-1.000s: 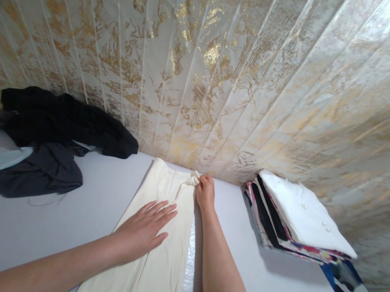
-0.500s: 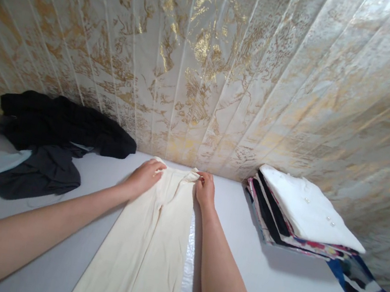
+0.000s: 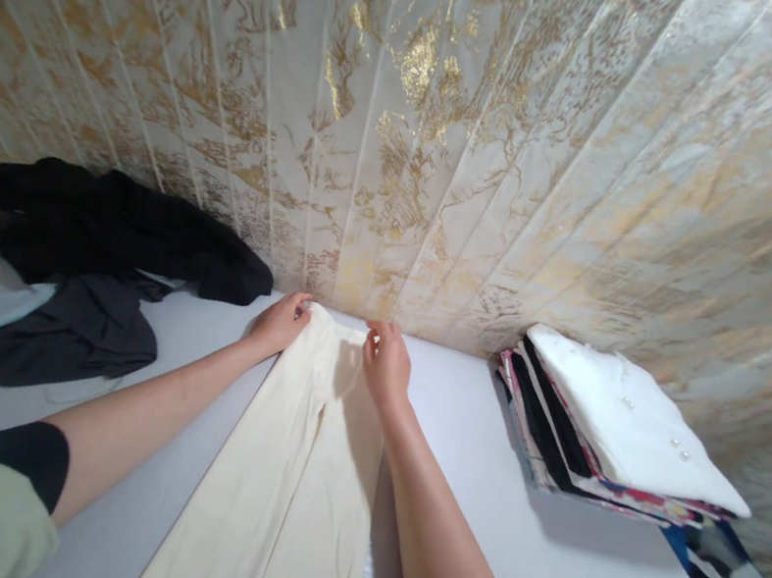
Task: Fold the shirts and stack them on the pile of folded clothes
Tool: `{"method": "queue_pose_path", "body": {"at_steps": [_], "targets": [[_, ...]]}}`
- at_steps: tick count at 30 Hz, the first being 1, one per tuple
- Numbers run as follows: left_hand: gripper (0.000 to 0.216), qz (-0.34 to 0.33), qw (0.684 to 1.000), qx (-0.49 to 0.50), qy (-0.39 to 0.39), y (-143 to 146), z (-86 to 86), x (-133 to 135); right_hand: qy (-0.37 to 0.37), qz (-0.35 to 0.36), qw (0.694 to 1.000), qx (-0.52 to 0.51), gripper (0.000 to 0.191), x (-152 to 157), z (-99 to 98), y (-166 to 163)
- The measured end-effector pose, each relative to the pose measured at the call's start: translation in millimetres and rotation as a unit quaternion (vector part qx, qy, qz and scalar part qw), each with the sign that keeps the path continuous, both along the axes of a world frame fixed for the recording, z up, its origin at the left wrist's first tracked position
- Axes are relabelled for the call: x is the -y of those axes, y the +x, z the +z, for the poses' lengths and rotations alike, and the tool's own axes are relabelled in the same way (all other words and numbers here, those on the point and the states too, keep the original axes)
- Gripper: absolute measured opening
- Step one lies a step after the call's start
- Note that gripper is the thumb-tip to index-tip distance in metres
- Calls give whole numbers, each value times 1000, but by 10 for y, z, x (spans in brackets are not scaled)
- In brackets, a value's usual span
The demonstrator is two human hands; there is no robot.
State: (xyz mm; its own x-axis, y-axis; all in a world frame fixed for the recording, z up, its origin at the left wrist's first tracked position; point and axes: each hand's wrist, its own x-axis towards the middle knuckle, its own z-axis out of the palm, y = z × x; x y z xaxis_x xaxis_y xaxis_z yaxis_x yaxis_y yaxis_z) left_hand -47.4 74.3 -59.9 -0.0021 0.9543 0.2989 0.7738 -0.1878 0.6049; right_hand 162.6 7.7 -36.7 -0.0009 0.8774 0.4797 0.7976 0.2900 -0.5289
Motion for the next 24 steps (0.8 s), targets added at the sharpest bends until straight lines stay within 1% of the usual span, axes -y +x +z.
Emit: {"method": "queue_pose_path", "body": {"at_steps": [3, 4, 6, 9, 13, 16, 19, 21, 24], "targets": [[40, -21, 998, 56, -9, -22, -29, -22, -104, 32, 994, -31, 32, -227, 33, -271], [41, -27, 997, 77, -10, -27, -43, -32, -125, 28, 991, -40, 34, -317, 26, -359], [42, -40, 993, 112, -6, -33, -75, -55, -140, 15, 988, -60, 38, -475, -16, -513], [43, -59, 987, 150, 7, -39, -111, -80, -128, -3, 987, -101, 37, -591, -134, -668], [41, -74, 981, 181, 17, -46, -101, -65, -73, 0, 989, -125, 28, -531, -275, -728], [34, -69, 980, 187, 25, -48, -69, -38, -28, 32, 993, -111, 18, -443, -289, -730], [30, -65, 979, 193, 31, -44, -48, -22, 13, 63, 992, -108, 13, -383, -263, -750], [28, -63, 980, 188, 33, -40, -43, -16, 10, 89, 989, -121, 14, -358, -255, -775], [27, -68, 982, 175, 32, -36, -45, -16, -19, 113, 983, -144, 16, -344, -270, -801]]}}
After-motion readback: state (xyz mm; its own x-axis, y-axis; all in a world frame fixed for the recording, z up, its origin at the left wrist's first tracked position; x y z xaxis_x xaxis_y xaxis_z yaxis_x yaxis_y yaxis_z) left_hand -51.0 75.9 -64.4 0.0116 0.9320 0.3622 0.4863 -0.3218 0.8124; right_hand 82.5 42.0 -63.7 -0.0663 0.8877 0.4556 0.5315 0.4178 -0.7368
